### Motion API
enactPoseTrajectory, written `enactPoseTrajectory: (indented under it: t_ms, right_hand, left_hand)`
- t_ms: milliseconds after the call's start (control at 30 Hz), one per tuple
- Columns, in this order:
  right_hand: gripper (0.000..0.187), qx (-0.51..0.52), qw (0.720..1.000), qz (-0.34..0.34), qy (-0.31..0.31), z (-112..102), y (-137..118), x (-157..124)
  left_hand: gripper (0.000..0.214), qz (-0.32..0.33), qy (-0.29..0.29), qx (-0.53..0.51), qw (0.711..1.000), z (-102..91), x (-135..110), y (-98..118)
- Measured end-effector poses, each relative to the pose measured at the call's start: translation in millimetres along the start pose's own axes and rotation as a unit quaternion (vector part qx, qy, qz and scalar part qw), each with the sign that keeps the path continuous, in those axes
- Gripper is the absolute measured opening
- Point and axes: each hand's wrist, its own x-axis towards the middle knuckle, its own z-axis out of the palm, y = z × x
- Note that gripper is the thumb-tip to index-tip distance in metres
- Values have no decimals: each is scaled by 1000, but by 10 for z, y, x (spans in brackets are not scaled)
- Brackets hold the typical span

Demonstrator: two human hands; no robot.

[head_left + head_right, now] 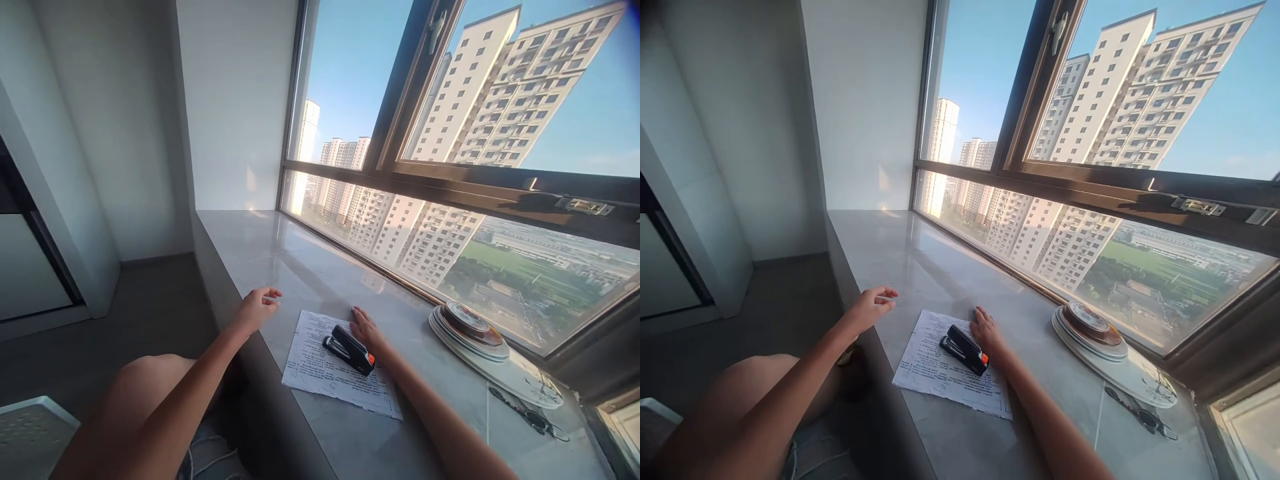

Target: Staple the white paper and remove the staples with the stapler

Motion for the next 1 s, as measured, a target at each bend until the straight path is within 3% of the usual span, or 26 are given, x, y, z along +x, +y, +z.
enactPoseTrajectory:
  t_ms: [67,167,400,567,767,900,1000]
  right_hand:
    - [53,-56,996,3,-70,80,-105,111]
    - [57,-85,989,-24,-119,163,-380,313]
    - [55,-65,983,-92,-144,465,-1109,668]
    - [55,-48,980,-124,-146,563,-1361,720]
    - [60,-31,985,-103,-136,488,-1305,635]
    - [59,-40,989,-67,-124,343,-1013,450]
    - [57,-52,992,-45,-107,229,-746,353]
  left_hand:
    - [22,3,11,-6,1000,-27,4,-3]
    - [21,8,22,-4,1000,-14,53,-79]
    - [20,37,76,48,995,165,221,-401]
    - [22,64,72,79,992,265,214,-429]
    - [22,63,78,120,988,291,186,-413]
    - [20,74,74,192,976,368,108,-443]
    - [23,122,26,196,973,510,19,-462]
